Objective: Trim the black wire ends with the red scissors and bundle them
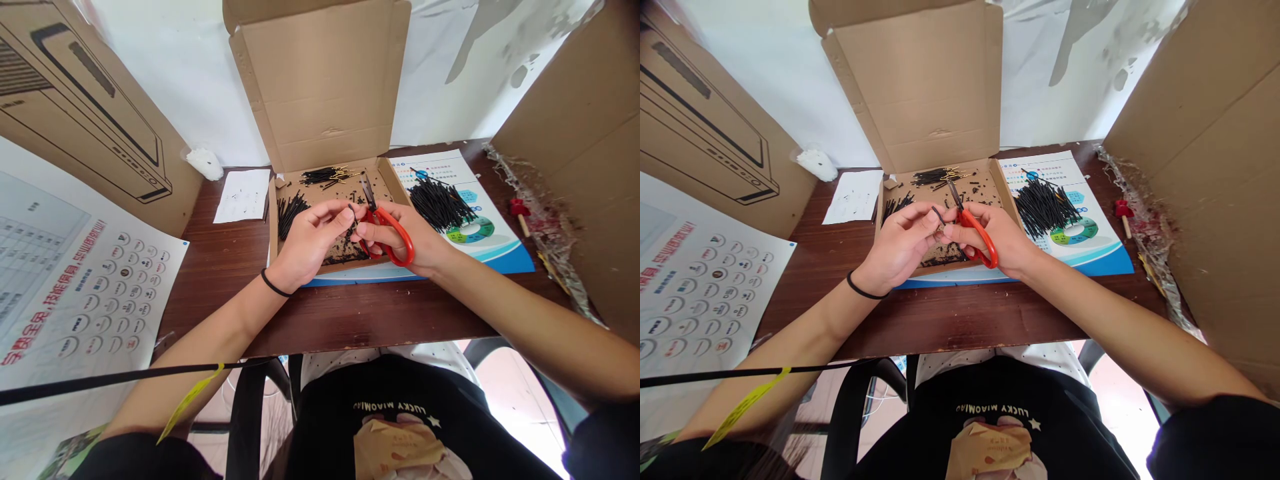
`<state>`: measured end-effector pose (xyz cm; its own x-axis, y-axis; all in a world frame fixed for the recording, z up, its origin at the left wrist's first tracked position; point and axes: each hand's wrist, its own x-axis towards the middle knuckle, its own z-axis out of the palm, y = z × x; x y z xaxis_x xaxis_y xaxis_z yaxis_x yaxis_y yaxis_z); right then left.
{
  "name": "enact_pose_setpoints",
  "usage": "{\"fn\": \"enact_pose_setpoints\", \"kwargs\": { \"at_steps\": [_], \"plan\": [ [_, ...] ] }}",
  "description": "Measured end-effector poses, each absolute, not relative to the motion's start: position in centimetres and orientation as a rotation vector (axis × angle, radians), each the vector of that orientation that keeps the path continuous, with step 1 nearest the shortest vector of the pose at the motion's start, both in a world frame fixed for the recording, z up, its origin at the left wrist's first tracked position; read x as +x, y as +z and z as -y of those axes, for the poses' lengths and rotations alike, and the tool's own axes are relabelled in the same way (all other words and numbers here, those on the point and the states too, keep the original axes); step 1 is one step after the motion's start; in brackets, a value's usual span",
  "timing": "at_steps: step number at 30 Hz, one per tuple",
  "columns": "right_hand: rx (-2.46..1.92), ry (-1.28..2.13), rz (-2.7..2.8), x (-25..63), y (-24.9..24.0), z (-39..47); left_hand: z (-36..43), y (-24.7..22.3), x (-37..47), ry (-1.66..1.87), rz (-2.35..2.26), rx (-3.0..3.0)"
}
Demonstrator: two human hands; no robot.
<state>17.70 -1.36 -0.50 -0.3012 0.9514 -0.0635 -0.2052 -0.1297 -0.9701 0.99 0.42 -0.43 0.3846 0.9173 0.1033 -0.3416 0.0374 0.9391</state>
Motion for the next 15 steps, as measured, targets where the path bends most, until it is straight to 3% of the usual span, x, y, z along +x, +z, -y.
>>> {"fn": "enact_pose_setpoints", "kwargs": {
  "at_steps": [10, 15],
  "plan": [
    [-0.953, 1.605, 1.246, 17.84, -0.75, 1.36, -0.1, -0.21, 1.18, 1.075, -0.658, 1.157],
    [-0.961, 1.538, 1.223, 17.81, -0.87, 1.28, -0.67, -0.71, 0.74, 1.222, -0.946, 1.298]
  ]
}}
